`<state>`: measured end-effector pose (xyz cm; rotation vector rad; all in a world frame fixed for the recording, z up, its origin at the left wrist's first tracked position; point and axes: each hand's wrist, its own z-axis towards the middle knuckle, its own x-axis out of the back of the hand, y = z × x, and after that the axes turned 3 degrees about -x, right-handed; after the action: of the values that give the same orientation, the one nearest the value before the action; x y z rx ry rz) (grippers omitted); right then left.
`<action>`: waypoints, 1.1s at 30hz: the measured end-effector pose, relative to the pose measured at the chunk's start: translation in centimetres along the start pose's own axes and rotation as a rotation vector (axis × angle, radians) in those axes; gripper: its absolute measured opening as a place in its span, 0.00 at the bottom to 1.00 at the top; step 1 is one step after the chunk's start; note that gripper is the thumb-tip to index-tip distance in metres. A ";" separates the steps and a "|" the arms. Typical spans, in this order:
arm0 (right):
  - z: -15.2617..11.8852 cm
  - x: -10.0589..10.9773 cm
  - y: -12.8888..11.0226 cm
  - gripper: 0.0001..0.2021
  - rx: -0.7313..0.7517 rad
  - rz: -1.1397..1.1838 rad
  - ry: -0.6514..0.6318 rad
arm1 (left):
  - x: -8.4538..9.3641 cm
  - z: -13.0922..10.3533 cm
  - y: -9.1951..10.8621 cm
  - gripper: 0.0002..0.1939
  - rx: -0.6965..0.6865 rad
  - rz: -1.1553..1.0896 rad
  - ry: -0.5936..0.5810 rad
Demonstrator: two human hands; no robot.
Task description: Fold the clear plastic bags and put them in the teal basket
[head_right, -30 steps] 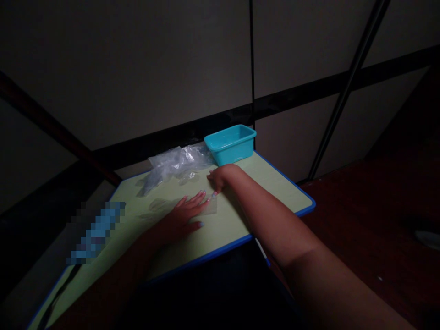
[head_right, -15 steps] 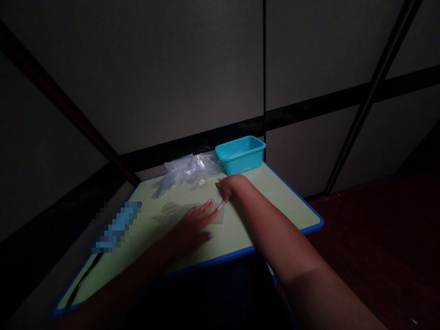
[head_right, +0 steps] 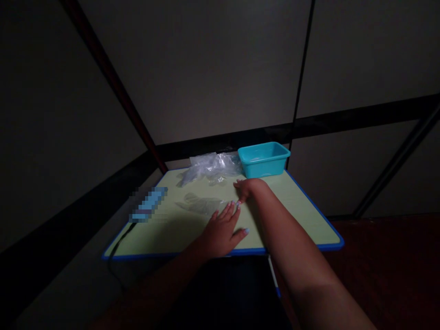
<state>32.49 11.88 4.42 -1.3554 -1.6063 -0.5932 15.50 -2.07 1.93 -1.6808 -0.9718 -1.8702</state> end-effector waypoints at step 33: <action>0.3 0.0 0.1 0.58 -0.017 0.026 -0.008 | 3.0 -7.6 -14.3 0.28 0.447 0.124 0.002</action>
<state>32.50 12.13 4.29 -1.3906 -1.5915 -0.5872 -0.46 2.08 1.79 -1.4315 -1.1536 -1.4418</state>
